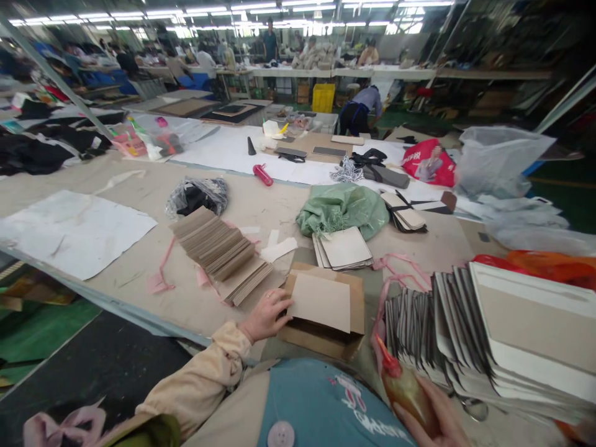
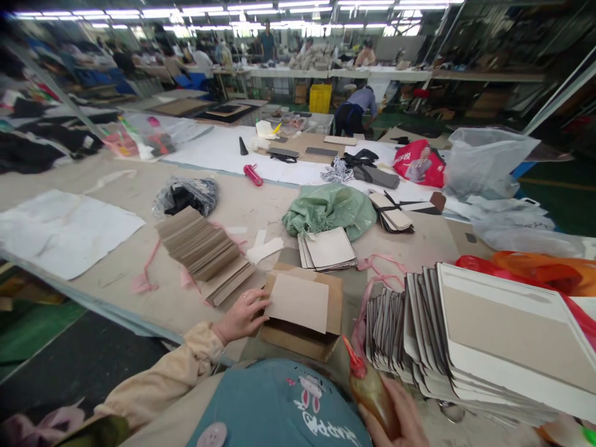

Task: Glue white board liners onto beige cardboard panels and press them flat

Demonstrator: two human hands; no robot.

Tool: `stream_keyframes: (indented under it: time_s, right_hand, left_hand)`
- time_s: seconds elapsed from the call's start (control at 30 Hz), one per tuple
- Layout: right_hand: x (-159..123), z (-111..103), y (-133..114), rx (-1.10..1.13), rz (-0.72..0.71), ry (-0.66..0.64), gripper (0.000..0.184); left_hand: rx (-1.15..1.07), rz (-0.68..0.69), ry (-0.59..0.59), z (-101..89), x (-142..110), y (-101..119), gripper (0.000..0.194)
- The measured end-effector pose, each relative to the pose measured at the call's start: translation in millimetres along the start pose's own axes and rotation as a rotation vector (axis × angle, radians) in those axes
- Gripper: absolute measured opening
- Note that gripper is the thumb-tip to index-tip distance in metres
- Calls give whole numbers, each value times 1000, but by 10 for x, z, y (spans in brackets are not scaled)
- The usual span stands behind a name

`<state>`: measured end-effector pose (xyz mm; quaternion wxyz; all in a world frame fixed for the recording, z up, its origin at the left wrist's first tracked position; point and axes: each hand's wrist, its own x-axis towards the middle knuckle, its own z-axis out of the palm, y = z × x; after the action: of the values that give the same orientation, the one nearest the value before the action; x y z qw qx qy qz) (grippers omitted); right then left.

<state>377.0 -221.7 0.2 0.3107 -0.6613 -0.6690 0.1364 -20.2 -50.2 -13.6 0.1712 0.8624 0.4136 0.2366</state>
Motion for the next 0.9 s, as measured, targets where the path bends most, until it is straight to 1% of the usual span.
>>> stream_keyframes:
  time_s: [0.1,0.13,0.23,0.33,0.5,0.7,0.9]
  right_hand:
    - [386,90,-287,44,37,-36,52]
    - [498,121,-392,52,15,-59,49]
    - [765,189,-661,45,-134,-135,39]
    - [938,237,-826,36,-246,-171,34]
    - [1101,339,-930,45,-342,-197,37]
    - [1174,433,-966,9,-363,-260,41]
    - [1201,533,-992,-14,-376,-267,35]
  left_hand:
    - [-74,48,11,58,-58,-28,29]
    - [-94,60,24,81,-67,-37,26]
    - [-126,62,81,153,-84,-62,19]
    - [-127,38,109,211,-78,-72,17]
    - [-98,18,101,237,-42,-75,18]
    - [-150,108,129,217,-69,-137,17]
    - [-193,102,118,258,-113,-207,19]
